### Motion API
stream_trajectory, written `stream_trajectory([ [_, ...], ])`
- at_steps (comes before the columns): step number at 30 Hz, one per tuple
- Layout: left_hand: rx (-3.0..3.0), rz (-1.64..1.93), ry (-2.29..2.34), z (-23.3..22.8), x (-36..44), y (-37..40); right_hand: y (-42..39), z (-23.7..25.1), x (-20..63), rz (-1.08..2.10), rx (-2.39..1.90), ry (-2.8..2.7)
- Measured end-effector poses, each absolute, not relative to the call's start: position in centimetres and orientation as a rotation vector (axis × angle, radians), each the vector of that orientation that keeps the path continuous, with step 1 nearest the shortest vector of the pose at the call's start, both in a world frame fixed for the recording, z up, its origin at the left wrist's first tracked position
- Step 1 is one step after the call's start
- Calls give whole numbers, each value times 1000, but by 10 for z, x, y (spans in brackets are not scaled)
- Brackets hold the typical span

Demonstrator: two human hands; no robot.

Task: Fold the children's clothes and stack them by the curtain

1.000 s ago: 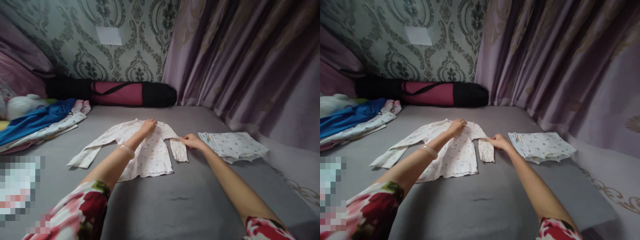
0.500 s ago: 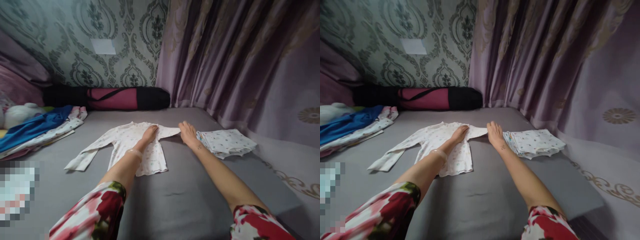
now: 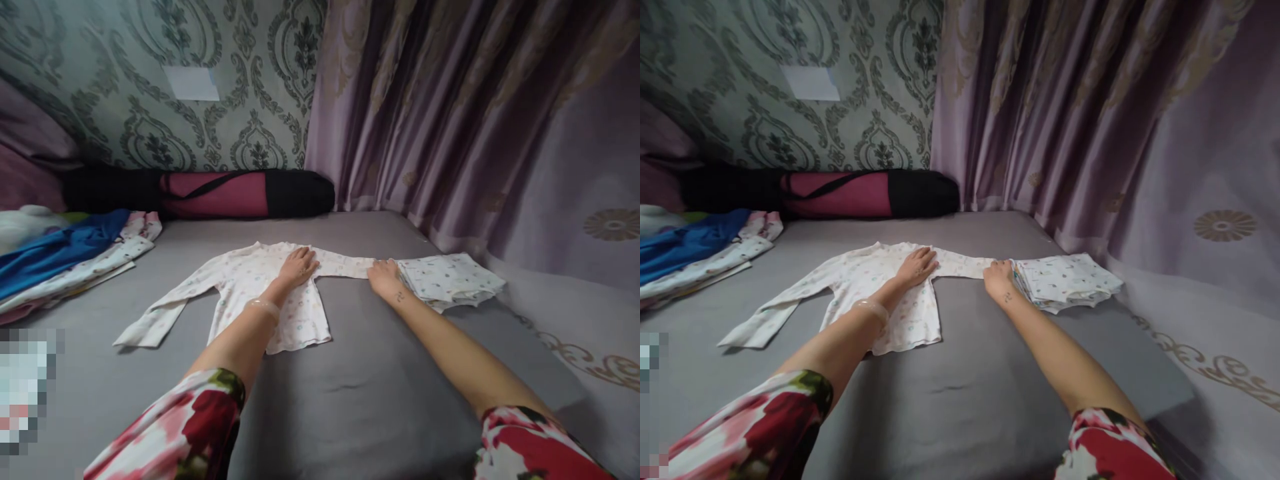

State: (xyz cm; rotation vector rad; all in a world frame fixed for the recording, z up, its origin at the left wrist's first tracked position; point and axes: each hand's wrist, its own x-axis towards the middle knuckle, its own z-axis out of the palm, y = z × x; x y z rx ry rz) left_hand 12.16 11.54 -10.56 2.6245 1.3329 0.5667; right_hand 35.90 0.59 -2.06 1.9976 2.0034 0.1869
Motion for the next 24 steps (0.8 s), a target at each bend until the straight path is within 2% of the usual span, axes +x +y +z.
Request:
stream_trajectory([
  [5,2619,523,1371,-104,123,113,31,-33,315,178,2026,2328],
  [8,2633,461,1395,-102,124,111,46,-56,281,-93,1948,2599],
  [12,2670,390,1421,-99,124,108,55,-77,267,-354,2059,2497],
  [15,2676,403,1437,-98,124,106,52,-79,287,-267,2112,2389],
  [21,2645,417,1454,-95,126,104,47,-56,356,131,2165,2050],
  [24,2632,417,1460,-94,126,103,52,-36,385,122,2205,1939],
])
